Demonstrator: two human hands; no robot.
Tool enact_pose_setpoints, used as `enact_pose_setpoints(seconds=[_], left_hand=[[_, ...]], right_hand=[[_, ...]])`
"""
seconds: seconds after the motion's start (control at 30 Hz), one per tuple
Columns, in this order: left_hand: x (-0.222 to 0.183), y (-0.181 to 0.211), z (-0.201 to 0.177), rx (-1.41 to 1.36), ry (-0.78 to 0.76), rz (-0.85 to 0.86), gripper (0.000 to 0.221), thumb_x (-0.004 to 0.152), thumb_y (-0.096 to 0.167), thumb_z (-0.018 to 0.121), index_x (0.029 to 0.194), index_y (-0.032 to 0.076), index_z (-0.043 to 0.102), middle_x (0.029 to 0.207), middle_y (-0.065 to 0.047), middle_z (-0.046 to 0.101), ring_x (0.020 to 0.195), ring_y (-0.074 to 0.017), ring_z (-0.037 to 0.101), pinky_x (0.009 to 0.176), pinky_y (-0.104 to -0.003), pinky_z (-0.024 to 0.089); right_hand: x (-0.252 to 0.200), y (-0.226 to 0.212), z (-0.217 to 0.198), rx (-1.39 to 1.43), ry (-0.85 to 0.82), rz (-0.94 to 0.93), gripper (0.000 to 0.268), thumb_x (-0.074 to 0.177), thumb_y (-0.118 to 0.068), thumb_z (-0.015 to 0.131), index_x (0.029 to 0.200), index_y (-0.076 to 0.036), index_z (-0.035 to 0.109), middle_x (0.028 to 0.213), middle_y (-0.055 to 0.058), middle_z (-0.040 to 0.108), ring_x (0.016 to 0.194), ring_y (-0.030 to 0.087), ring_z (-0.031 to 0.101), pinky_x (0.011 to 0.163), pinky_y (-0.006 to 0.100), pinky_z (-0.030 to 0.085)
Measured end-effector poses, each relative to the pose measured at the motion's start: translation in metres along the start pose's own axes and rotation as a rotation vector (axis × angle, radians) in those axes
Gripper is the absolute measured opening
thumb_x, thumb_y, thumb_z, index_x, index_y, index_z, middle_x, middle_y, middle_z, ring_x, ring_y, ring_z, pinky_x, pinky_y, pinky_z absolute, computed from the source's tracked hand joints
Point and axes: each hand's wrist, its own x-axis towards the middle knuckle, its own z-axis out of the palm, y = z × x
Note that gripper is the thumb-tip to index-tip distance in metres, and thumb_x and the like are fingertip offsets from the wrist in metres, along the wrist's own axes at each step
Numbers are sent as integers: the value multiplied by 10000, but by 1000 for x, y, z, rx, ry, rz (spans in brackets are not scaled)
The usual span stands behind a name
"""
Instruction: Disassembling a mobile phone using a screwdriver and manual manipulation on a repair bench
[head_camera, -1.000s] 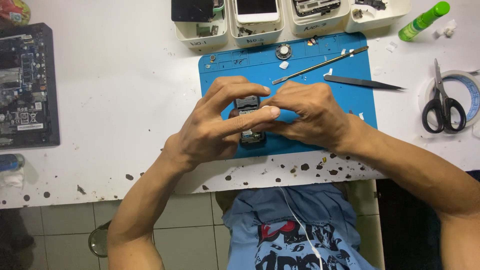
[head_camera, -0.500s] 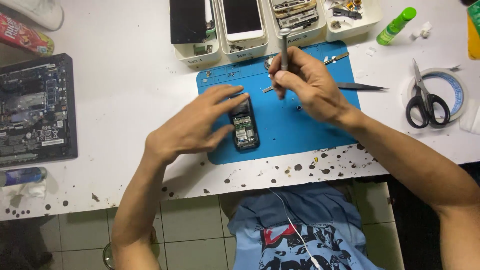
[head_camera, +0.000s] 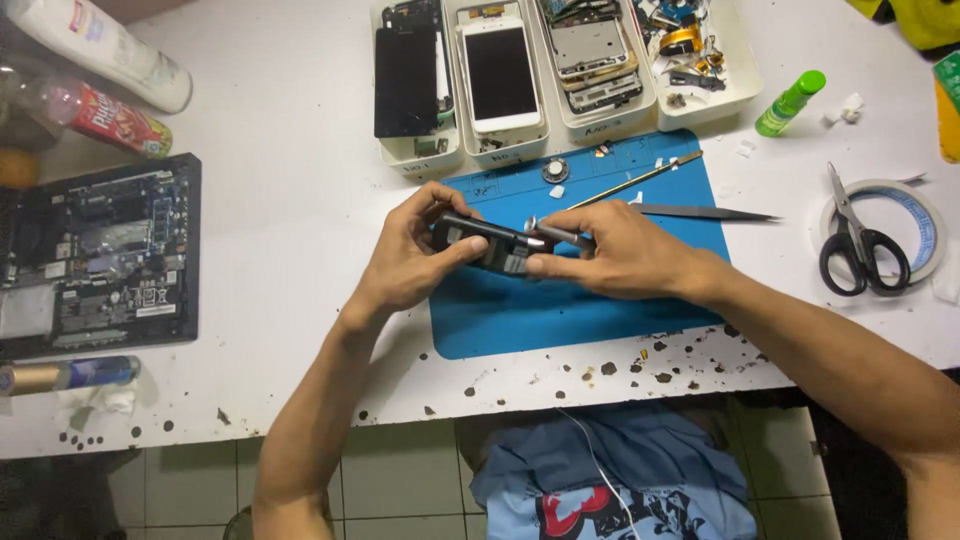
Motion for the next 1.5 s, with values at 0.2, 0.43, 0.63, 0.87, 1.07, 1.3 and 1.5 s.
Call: enact_pose_setpoints(seconds=[0.2, 0.43, 0.63, 0.87, 1.07, 1.3, 1.5], left_hand=[[-10, 28, 18, -9, -13, 29, 242, 929, 99, 759, 1148, 19, 692, 962, -164, 769, 791, -140, 684, 641, -272, 609], [-16, 34, 27, 37, 30, 75, 201, 952, 104, 738, 1137, 25, 738, 945, -168, 773, 863, -147, 684, 708, -313, 634], [-11, 23, 22, 127, -12, 78, 194, 940, 123, 738, 1118, 47, 741, 923, -164, 751, 860, -184, 688, 726, -362, 616], [-12, 30, 32, 508, -35, -43, 157, 953, 192, 597, 1047, 111, 694, 955, -44, 736, 788, -170, 645, 674, -296, 517], [-12, 16, 29, 906, -79, 173, 217, 987, 175, 604, 1144, 74, 714, 1065, -124, 740, 934, -304, 649, 781, -424, 532], [-5, 23, 31, 1272, -84, 314, 220, 959, 221, 689, 1127, 89, 741, 1275, -180, 668, 1105, -378, 593, 769, -482, 573], [36, 26, 43, 1331, -209, 396, 419, 996, 122, 545, 1407, 45, 559, 1381, -219, 603, 1186, -396, 527, 899, -530, 492]], right_hand=[[0, 31, -4, -42, 26, -59, 122, 919, -128, 753, 847, -33, 780, 696, 105, 777, 349, 68, 449, 300, 216, 351], [3, 27, -10, -140, 15, -136, 71, 918, -134, 753, 893, -98, 808, 666, 32, 765, 349, 53, 396, 309, 209, 321], [3, 3, -31, -222, -29, -117, 364, 825, -213, 851, 1106, 3, 769, 843, 202, 769, 406, 178, 441, 364, 306, 373], [-12, 16, -82, -125, 220, -264, 388, 1174, -255, 326, 1300, -3, 592, 998, 99, 485, 940, 208, 521, 888, 331, 530], [-17, -3, -97, -203, 250, -277, 276, 1126, -78, 518, 1294, 107, 636, 1029, 191, 618, 834, 235, 649, 691, 276, 574], [-11, -7, -96, -172, 287, -58, 228, 974, -58, 741, 1164, 65, 709, 1031, 222, 761, 816, 241, 780, 636, 267, 657], [-2, 15, -89, -425, 256, -72, 241, 919, -155, 796, 1140, -62, 770, 1103, 148, 779, 1023, 242, 757, 915, 329, 622]])
